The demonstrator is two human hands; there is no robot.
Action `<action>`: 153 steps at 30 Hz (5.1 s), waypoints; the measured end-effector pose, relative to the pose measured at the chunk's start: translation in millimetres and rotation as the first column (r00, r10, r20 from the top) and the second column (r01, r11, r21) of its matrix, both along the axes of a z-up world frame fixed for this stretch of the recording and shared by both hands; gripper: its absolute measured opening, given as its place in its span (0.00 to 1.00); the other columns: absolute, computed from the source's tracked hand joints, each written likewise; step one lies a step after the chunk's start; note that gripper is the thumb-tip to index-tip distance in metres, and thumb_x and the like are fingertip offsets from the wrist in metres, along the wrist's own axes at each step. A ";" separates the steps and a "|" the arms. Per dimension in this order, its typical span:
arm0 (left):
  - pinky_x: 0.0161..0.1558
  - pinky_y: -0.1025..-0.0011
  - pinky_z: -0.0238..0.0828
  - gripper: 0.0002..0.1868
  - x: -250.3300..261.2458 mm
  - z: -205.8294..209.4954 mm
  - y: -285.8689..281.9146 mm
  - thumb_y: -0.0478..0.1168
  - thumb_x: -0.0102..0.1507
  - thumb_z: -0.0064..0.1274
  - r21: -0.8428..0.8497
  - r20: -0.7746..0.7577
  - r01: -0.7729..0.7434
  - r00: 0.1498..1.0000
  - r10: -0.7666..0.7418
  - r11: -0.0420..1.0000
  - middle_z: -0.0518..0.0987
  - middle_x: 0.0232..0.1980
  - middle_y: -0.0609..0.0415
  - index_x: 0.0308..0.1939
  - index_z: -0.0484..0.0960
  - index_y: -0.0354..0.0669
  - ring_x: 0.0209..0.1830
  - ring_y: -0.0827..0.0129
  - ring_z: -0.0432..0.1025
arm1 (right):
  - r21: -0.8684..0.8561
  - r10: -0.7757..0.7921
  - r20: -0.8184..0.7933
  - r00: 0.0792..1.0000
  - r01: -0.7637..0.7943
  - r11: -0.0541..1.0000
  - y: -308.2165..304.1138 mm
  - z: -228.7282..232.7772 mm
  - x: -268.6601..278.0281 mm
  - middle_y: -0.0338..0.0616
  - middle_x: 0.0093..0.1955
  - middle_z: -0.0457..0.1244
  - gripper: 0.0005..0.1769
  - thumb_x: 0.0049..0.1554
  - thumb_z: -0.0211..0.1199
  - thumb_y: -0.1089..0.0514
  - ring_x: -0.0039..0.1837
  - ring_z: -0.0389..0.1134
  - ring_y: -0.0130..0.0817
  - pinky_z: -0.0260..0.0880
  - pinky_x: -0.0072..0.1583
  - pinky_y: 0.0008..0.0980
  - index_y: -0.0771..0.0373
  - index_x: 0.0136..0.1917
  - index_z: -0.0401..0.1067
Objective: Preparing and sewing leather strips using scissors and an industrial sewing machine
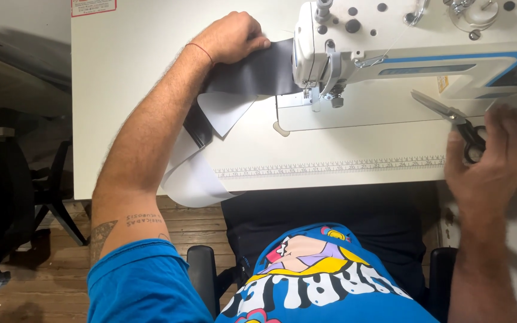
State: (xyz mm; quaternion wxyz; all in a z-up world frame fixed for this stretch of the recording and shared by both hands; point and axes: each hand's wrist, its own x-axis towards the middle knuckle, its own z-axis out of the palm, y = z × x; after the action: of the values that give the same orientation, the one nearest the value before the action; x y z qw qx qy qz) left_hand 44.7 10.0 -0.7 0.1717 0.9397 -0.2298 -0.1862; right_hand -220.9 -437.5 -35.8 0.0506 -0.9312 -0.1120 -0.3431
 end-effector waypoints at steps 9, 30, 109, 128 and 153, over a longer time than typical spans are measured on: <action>0.39 0.57 0.68 0.18 -7.0 -2.1 1.4 0.54 0.71 0.51 -0.008 -0.005 -0.018 1.000 0.018 1.000 0.83 0.40 0.50 0.42 0.85 0.43 0.38 0.56 0.74 | -0.157 -0.088 -0.031 0.996 0.082 0.984 -26.7 -23.8 6.0 0.45 0.67 0.74 0.15 0.68 0.74 0.54 0.68 0.74 0.46 0.68 0.70 0.42 0.65 0.62 0.86; 0.35 0.57 0.67 0.19 -8.8 -2.5 4.0 0.55 0.72 0.51 -0.004 0.033 -0.034 0.999 0.034 0.999 0.81 0.38 0.49 0.40 0.83 0.43 0.35 0.55 0.73 | 0.052 0.053 -0.022 0.998 -0.052 0.997 7.4 14.7 -9.9 0.75 0.72 0.63 0.30 0.71 0.66 0.56 0.75 0.63 0.69 0.61 0.71 0.59 0.88 0.73 0.71; 0.50 0.38 0.74 0.19 -207.6 -3.7 -9.5 0.49 0.72 0.38 -0.329 0.123 -0.725 0.603 0.789 0.605 0.85 0.44 0.33 0.46 0.80 0.40 0.46 0.34 0.80 | 0.687 0.981 -0.058 0.186 0.720 -0.096 157.9 -24.7 22.3 0.49 0.38 0.62 0.41 0.65 0.44 0.21 0.27 0.61 0.31 0.60 0.19 0.26 0.61 0.40 0.67; 0.40 0.44 0.78 0.17 -237.3 -25.7 -25.0 0.51 0.75 0.38 -0.505 0.173 -0.701 0.491 0.854 0.504 0.83 0.28 0.42 0.40 0.75 0.46 0.33 0.42 0.82 | 0.640 0.979 -0.017 0.203 0.754 -0.146 174.5 -27.4 38.6 0.45 0.37 0.60 0.36 0.66 0.48 0.25 0.25 0.59 0.25 0.58 0.19 0.21 0.59 0.39 0.66; 0.28 0.71 0.76 0.04 -325.2 -3.2 -30.7 0.41 0.69 0.54 -0.698 0.560 -0.405 0.206 0.802 0.591 0.80 0.23 0.59 0.41 0.83 0.50 0.24 0.61 0.79 | 0.948 0.988 -0.110 -0.104 0.287 0.136 165.6 1.4 -1.8 0.58 0.39 0.71 0.09 0.43 0.79 0.68 0.37 0.71 0.39 0.72 0.36 0.35 0.74 0.35 0.80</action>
State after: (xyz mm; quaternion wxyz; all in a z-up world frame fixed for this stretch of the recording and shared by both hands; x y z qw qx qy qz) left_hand -280.4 -20.7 -3.9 0.2851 0.8515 0.0853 0.4318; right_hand -222.6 -271.9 -34.4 0.7105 -0.5398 -0.2213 0.3935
